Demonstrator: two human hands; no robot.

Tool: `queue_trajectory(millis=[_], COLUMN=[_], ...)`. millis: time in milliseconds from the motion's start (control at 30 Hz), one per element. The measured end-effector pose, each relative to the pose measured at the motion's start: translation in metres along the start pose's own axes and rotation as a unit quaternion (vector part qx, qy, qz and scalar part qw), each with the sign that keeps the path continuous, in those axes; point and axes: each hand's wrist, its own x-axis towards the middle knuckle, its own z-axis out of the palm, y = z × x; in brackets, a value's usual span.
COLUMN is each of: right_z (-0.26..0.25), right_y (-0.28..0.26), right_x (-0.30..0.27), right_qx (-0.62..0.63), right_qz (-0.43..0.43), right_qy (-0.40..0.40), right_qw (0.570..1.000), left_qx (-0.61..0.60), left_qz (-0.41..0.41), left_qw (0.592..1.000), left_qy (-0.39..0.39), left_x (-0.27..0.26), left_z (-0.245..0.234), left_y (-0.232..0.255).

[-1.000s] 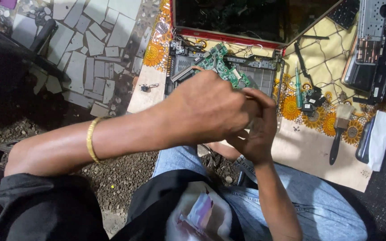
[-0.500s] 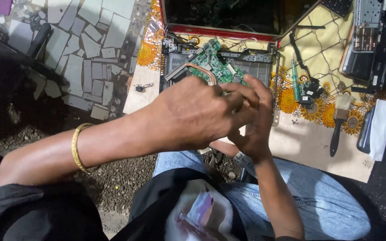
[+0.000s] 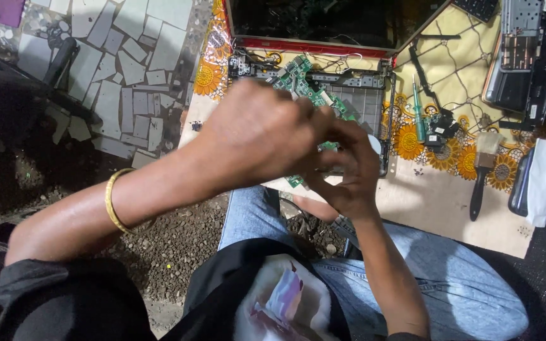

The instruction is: The person uses a screwdriver to remove a heatsink from a green motherboard. They then use a brush to clean the surface of the board and flip it over to clean the other side.

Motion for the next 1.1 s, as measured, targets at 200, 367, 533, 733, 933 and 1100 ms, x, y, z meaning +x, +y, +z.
queue_trajectory(millis=[200, 367, 533, 733, 933, 1100], right_z=[-0.029, -0.064, -0.059, -0.016, 0.017, 0.019], right_y=[0.006, 0.012, 0.040, 0.073, 0.105, 0.108], right_x=[-0.006, -0.014, -0.024, -0.047, -0.066, -0.066], right_qx=[0.118, 0.202, 0.145, 0.150, 0.160, 0.139], right_qz=[-0.061, -0.022, 0.093, 0.224, 0.329, 0.349], right_qy=[0.125, 0.180, 0.225, 0.238, 0.169, 0.159], right_qw=[0.983, 0.962, 0.959, 0.933, 0.915, 0.913], left_qx=[-0.146, -0.157, -0.136, -0.186, -0.298, -0.328], left_qz=[-0.102, -0.200, -0.236, -0.246, -0.262, -0.245], left_qw=[0.982, 0.960, 0.954, 0.944, 0.918, 0.911], left_qy=[0.060, -0.119, -0.121, -0.113, -0.007, 0.044], left_x=[-0.028, -0.066, -0.074, -0.081, -0.093, -0.095], left_z=[0.050, 0.179, 0.210, 0.230, 0.232, 0.223], left_y=[-0.034, -0.002, 0.018, 0.021, 0.021, 0.021])
